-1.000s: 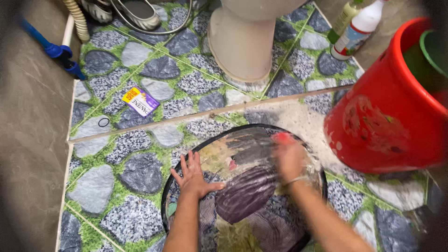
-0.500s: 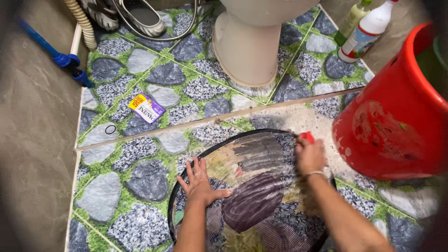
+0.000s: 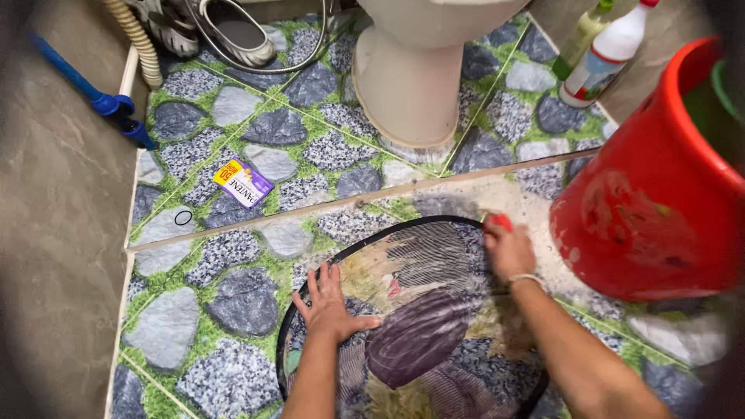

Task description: The person scrubs a patterned bathroom mat on the floor using a red sponge and soapy water. They repeatedly rub the mat's surface, flip it to clean the underside, and continue scrubbing both sides.

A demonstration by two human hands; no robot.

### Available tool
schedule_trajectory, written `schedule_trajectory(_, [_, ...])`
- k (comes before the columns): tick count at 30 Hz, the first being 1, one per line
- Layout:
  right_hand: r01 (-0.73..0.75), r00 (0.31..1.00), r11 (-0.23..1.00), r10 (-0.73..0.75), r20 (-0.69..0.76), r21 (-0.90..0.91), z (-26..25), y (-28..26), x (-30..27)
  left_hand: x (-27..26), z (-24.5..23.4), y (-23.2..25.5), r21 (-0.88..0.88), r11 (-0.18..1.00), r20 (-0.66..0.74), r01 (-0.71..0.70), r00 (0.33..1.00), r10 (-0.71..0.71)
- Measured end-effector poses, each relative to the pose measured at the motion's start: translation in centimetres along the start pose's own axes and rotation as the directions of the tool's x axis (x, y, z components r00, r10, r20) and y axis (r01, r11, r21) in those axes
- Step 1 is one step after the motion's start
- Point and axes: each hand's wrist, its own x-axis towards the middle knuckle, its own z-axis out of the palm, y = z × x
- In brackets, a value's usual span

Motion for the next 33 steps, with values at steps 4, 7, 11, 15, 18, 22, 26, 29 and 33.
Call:
schedule_trajectory(4, [-0.398, 0.915, 0.849, 0.396, 0.081, 0.348, -2.5, -2.8, -7.8, 0.4, -0.2, 0.0, 0.018, 1.000, -0.012, 0.005, 1.000, -0.005])
schedule_trajectory(7, [-0.442, 0.882, 0.857, 0.468, -0.043, 0.263, -0.2, -6.9, -17.5, 0.8, 0.7, -0.5, 0.029, 1.000, -0.039, 0.000, 0.999, 0.001])
schedule_trajectory(11, [-0.302, 0.927, 0.943, 0.325, -0.189, 0.140, 3.2, -8.0, -23.6, 1.2, 2.0, -1.5, -0.038, 0.999, -0.211, 0.010, 0.977, -0.017])
schedule_trajectory(15, [-0.340, 0.938, 0.940, 0.341, 0.059, -0.021, 5.4, -7.1, -22.1, 1.4, 2.9, -3.9, -0.204, 0.977, -0.389, -0.066, 0.921, -0.019])
schedule_trajectory(18, [-0.203, 0.979, 0.979, 0.202, 0.034, 0.015, 6.0, -6.2, -19.6, 1.7, 3.6, -5.3, -0.280, 0.946, -0.407, -0.161, 0.913, 0.035])
schedule_trajectory(22, [0.142, 0.990, 0.977, -0.138, -0.036, 0.157, 6.1, -5.4, -15.8, 0.3, 5.8, -7.0, -0.312, 0.944, -0.366, -0.106, 0.931, -0.017])
schedule_trajectory(26, [0.365, 0.910, 0.892, -0.403, 0.102, 0.267, 5.2, -3.9, -9.8, -2.6, 11.2, -7.8, -0.141, 0.989, -0.225, 0.043, 0.972, -0.074])
schedule_trajectory(29, [0.325, 0.825, 0.871, -0.452, 0.340, 0.369, 3.8, -3.7, -6.5, -5.1, 17.1, -5.9, -0.072, 0.994, -0.194, -0.080, 0.979, 0.065])
schedule_trajectory(33, [0.551, 0.643, 0.768, -0.640, 0.421, 0.326, 1.6, -5.5, -3.7, -8.6, 23.7, 4.5, -0.173, 0.979, -0.063, -0.106, 0.993, 0.097])
